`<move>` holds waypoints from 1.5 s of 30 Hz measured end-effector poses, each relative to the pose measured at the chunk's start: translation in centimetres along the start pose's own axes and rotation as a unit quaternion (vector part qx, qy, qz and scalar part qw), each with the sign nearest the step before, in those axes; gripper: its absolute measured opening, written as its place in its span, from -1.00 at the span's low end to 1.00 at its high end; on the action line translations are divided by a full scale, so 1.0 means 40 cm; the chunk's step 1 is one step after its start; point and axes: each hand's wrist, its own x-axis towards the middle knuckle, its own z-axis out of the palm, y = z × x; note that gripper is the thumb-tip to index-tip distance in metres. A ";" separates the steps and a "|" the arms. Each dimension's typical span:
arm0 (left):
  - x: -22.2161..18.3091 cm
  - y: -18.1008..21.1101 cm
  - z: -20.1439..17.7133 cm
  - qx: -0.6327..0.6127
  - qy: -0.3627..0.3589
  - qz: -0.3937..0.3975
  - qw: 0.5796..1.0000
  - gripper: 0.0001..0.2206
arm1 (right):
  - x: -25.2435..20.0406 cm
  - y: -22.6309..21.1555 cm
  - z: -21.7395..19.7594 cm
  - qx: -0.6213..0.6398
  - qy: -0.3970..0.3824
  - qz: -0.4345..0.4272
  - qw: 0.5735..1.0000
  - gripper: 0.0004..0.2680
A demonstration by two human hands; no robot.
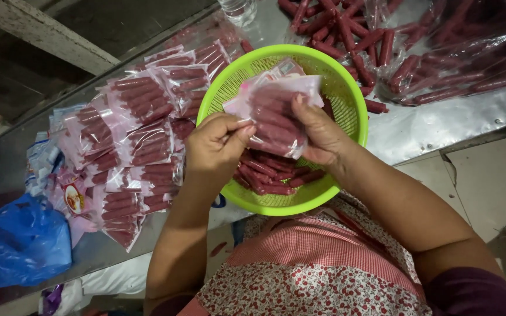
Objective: Manually picking up small sausages from a basket and placing them into plastic bags for packaging.
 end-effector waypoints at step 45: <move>0.019 -0.017 0.041 -0.054 -0.007 -0.148 0.987 -0.46 | 0.002 0.035 -0.041 -0.049 0.119 -0.006 0.992 -0.77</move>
